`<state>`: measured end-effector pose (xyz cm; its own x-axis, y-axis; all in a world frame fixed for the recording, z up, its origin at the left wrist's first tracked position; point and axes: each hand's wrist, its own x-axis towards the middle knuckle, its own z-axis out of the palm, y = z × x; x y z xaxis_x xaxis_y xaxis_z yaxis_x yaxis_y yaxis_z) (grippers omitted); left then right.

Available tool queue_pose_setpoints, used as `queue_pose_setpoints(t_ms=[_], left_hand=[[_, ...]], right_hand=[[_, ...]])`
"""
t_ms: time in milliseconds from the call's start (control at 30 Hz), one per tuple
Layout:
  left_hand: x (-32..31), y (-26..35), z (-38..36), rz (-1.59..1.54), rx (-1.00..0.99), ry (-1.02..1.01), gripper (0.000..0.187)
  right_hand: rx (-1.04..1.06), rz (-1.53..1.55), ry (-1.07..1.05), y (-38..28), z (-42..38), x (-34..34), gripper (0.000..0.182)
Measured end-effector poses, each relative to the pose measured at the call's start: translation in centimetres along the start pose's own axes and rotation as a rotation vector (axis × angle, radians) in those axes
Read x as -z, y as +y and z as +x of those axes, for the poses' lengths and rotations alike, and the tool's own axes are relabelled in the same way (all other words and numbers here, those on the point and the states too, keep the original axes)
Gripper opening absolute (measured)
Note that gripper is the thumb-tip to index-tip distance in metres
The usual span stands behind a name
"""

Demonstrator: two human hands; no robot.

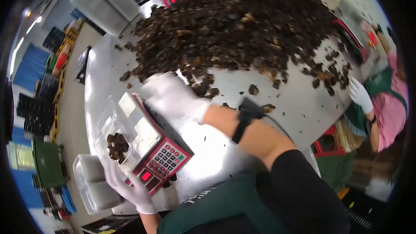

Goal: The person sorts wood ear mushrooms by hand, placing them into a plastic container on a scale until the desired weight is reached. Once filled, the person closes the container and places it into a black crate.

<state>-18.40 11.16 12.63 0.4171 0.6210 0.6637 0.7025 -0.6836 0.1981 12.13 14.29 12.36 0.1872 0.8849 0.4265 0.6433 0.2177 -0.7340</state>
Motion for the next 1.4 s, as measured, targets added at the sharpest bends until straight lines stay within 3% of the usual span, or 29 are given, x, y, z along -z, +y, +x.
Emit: queue_pose_setpoints(t_ms=[33,100,167,267,300,433,500,600,633,733,767,833,1100,1167,1200,1300,1400], left_hand=[[0.0,0.6,-2.0,-0.042,-0.037,-0.034,0.053],[-0.6,1.4,-4.8,-0.2,-0.222,-0.092,0.046],[-2.1,1.6,-8.2,-0.259,-0.305,-0.077,0.038],[-1.3,0.2,-13.3,-0.286,-0.229,-0.274,0.041],[-1.0,-0.3,-14.8,-0.284,-0.194,-0.341,0.043],[-2.1,-1.1,-17.4,-0.332,-0.157,-0.423,0.046],[-2.3,-0.9,-17.9,-0.368,-0.13,-0.416,0.042],[-2.9,-1.1,-18.1,-0.374,-0.116,-0.413,0.041],[-3.2,-1.2,-18.1,-0.366,-0.115,-0.412,0.041],[-3.9,-1.4,-18.0,-0.338,-0.123,-0.403,0.041],[-3.9,-1.4,-18.2,-0.325,-0.127,-0.396,0.041],[-4.3,-1.5,-18.2,-0.304,-0.147,-0.373,0.04],[-5.3,-2.6,-19.4,-0.177,-0.306,-0.21,0.039],[-5.6,-3.4,-19.8,-0.165,-0.328,-0.185,0.039],[-5.8,-3.7,-20.3,-0.158,-0.338,-0.173,0.039],[-6.3,-4.9,-21.8,-0.126,-0.356,-0.175,0.038],[-4.8,-3.6,-21.3,-0.132,-0.256,-0.203,0.038]], right_hand=[[0.135,-0.18,0.257,4.5,-1.0,0.3,0.036],[-0.043,-0.514,0.175,8.5,-1.2,3.6,0.046],[-0.133,-0.608,0.145,12.2,0.1,4.7,0.064],[-0.108,-0.615,0.015,12.2,4.9,3.8,0.077],[-0.023,-0.677,0.063,12.3,6.6,2.0,0.074],[-0.026,-0.775,-0.266,8.6,13.4,-4.8,0.065],[0.112,-0.974,-0.325,8.5,14.7,-9.5,0.055],[0.385,-1.036,-0.183,11.5,16.1,-15.2,0.043],[0.379,-1.041,-0.19,12.5,16.4,-15.0,0.043],[0.03,-1.067,-0.202,14.9,17.8,-11.0,0.041],[-0.012,-0.986,-0.181,16.3,17.5,-9.5,0.043],[-0.117,-1.074,-0.359,15.7,16.5,-6.6,0.044],[-0.341,-0.955,-0.338,13.4,3.8,2.6,0.042],[-0.331,-0.857,-0.261,13.1,0.0,4.8,0.046],[-0.174,-0.88,-0.086,13.0,-2.5,5.7,0.05],[-0.004,-0.784,0.028,10.9,-7.3,9.0,0.057],[-0.152,-0.826,-0.061,8.9,-10.6,10.5,0.075]])
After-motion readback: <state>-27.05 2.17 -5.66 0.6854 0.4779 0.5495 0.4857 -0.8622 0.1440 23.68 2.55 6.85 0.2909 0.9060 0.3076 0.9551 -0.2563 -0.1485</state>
